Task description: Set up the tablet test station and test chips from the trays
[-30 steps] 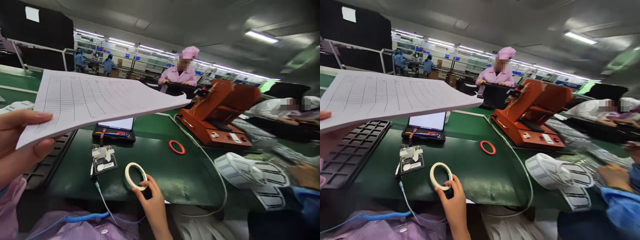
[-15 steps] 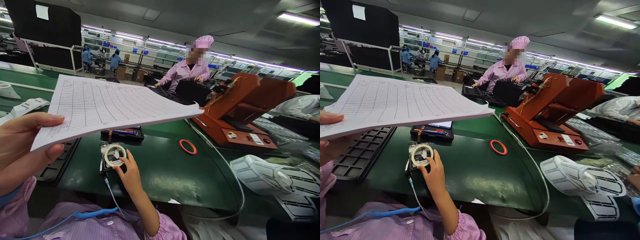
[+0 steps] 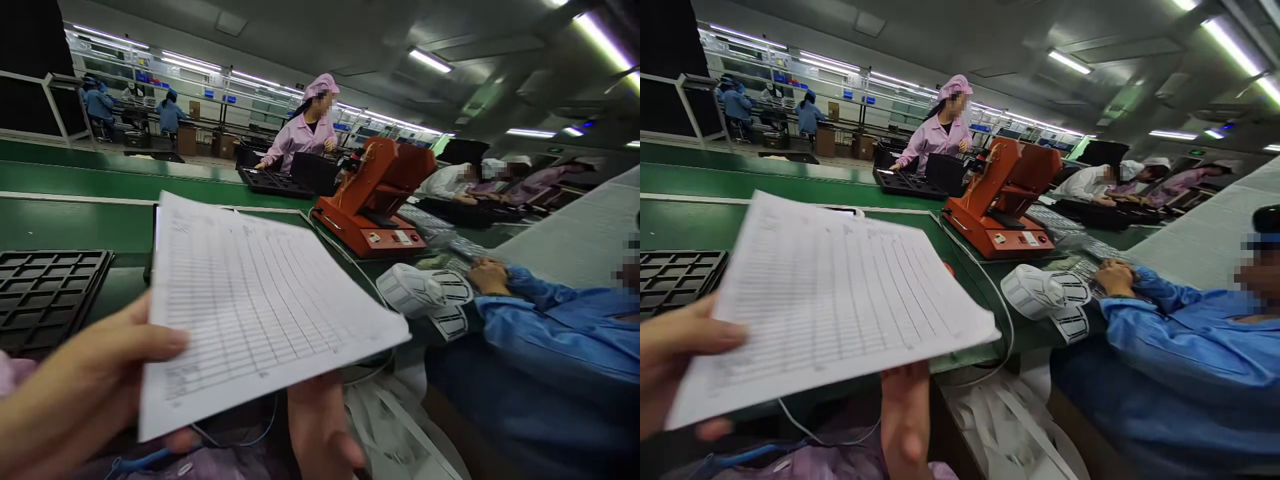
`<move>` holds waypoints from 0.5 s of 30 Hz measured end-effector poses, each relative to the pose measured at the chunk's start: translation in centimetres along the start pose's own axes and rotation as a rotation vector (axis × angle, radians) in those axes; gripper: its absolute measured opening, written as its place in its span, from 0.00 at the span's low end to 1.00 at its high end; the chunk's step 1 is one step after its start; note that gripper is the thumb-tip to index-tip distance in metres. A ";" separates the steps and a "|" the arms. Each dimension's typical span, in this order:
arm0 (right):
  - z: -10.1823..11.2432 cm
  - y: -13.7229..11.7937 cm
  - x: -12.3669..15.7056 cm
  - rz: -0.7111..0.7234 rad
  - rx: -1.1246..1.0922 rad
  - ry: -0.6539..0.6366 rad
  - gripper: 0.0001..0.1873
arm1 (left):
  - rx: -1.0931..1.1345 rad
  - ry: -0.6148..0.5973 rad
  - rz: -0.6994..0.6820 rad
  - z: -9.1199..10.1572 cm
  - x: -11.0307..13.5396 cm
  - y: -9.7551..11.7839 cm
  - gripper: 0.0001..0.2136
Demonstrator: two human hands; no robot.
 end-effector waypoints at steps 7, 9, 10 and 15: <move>6.7 4.3 0.9 -0.479 -0.174 0.420 0.34 | -0.121 -0.041 0.329 -0.5 -5.8 -12.5 0.26; 7.5 5.4 0.8 -0.528 -0.167 0.407 0.36 | -0.152 -0.020 0.356 1.0 -6.4 -14.3 0.25; 7.7 5.8 0.7 -0.544 -0.156 0.390 0.36 | -0.161 -0.020 0.355 1.5 -6.5 -14.7 0.25; 8.2 7.0 0.4 -0.604 -0.063 0.312 0.35 | -0.181 0.017 0.310 2.6 -6.5 -15.1 0.24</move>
Point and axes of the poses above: each hand's wrist, its own x-axis away from the middle knuckle, its own z-axis out of the back of the hand, y = z × x, the point moved 9 cm from there along -x, towards the middle knuckle, and after that the axes turned 14 degrees about -z, right-handed, at the moved point
